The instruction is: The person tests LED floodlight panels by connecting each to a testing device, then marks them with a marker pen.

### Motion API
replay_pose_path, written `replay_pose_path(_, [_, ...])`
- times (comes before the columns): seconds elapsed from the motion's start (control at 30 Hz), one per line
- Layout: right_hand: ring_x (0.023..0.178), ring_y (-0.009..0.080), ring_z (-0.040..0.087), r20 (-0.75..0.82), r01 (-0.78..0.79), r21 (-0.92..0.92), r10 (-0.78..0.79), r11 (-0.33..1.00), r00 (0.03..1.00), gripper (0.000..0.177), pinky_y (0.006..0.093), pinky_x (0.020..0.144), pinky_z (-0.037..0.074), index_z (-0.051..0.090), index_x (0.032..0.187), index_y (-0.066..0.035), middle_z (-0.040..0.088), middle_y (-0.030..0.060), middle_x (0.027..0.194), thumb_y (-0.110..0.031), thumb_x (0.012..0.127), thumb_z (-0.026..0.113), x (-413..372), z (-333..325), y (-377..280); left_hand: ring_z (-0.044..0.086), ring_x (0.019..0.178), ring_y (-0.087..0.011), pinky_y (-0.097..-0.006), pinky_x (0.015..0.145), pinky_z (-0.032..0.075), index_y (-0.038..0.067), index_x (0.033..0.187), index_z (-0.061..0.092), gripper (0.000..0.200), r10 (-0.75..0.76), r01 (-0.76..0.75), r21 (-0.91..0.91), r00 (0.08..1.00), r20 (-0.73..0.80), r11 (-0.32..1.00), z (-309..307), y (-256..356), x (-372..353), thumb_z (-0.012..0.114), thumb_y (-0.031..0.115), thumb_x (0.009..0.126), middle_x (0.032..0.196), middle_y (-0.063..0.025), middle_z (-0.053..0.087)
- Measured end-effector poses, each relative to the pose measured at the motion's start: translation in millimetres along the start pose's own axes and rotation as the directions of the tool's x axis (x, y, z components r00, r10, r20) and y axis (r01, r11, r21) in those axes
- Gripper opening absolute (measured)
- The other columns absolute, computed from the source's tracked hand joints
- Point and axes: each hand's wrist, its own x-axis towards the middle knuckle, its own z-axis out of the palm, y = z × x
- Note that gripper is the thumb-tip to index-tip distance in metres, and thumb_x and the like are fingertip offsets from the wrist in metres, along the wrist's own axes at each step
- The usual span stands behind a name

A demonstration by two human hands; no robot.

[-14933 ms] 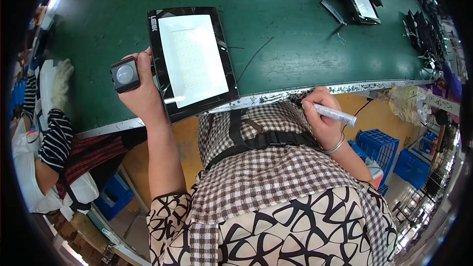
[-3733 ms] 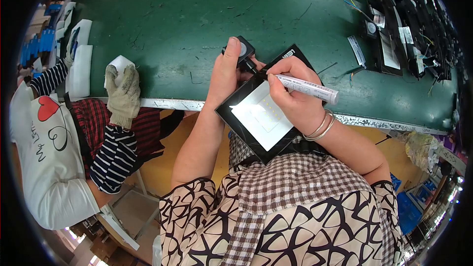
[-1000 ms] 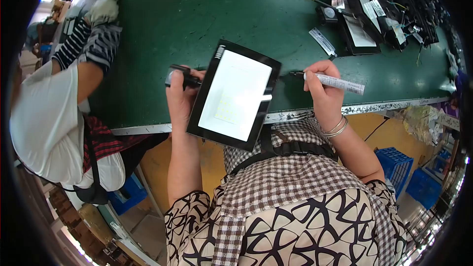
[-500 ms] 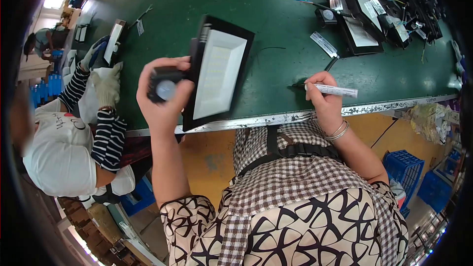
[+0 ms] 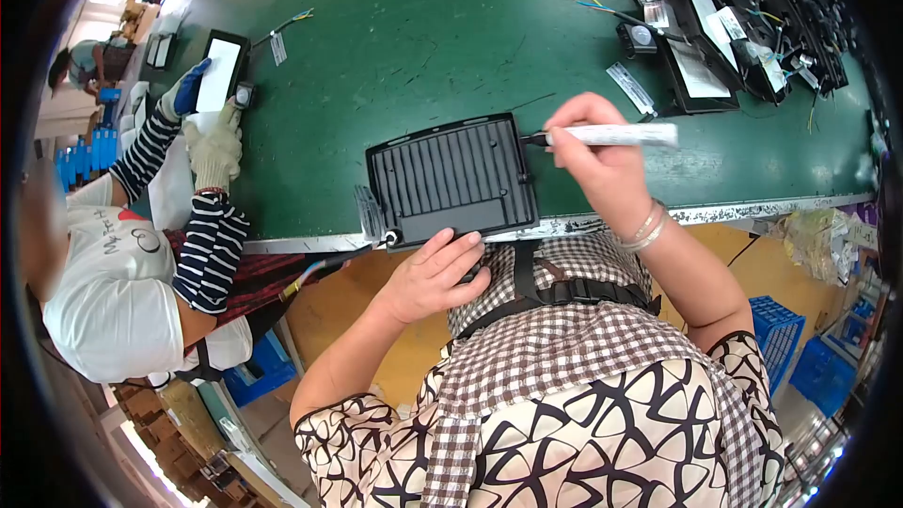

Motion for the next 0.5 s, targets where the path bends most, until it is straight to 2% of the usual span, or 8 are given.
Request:
replay_pose_path(0.1, [0.064, 0.0022, 0.046, 0.118, -0.053, -0.070, 0.061, 0.996, 0.991, 0.005, 0.0191, 0.055, 0.038, 0.055, 0.081, -0.005, 0.051, -0.0051, 0.071, -0.006, 0.082, 0.059, 16.0, 14.5, 12.2, 0.048, 0.118, -0.0219, -0.0410, 0.107, 0.031, 0.021, 0.088, 0.056, 0.018, -0.024, 0.024, -0.004, 1.000, -0.011, 1.000, 4.9, 1.6, -3.4, 0.061, 0.012, 0.073, 0.109, -0.0029, 0.059])
replay_pose_path(0.2, [0.062, 0.0011, 0.045, 0.097, -0.091, 0.004, 0.090, 0.996, 0.991, 0.005, 0.0187, 0.053, 0.036, 0.055, 0.080, -0.005, 0.051, -0.0057, 0.070, -0.007, 0.082, 0.059, 26.8, 24.5, 23.1, 0.048, 0.118, -0.0208, -0.0401, 0.107, 0.031, 0.021, 0.088, 0.056, 0.019, -0.029, 0.028, -0.026, 0.999, -0.024, 0.999, 5.0, -0.1, -3.1, 0.060, 0.011, 0.072, 0.107, -0.0019, 0.058])
replay_pose_path(0.33, [0.061, 0.0007, 0.044, 0.106, -0.055, -0.064, 0.061, 0.996, 0.993, 0.005, 0.0186, 0.052, 0.036, 0.055, 0.080, -0.005, 0.051, -0.0063, 0.069, -0.007, 0.082, 0.059, 32.6, 31.2, 25.0, 0.051, 0.113, -0.0188, -0.0377, 0.108, 0.032, 0.020, 0.088, 0.055, 0.019, -0.007, 0.004, -0.038, 0.997, -0.078, 0.999, 8.9, -4.0, -2.3, 0.060, 0.010, 0.072, 0.105, -0.0027, 0.056])
replay_pose_path(0.5, [0.062, 0.0022, 0.047, 0.022, -0.035, -0.046, 0.036, 0.998, 0.999, 0.005, 0.0184, 0.055, 0.039, 0.055, 0.082, -0.005, 0.052, -0.0048, 0.070, -0.007, 0.083, 0.059, 33.6, 20.7, 29.9, 0.052, 0.111, -0.0188, -0.0378, 0.108, 0.031, 0.020, 0.088, 0.055, 0.019, -0.024, 0.020, -0.050, 0.995, -0.100, 0.999, 11.8, -2.8, -5.1, 0.060, 0.011, 0.072, 0.105, -0.0025, 0.058])
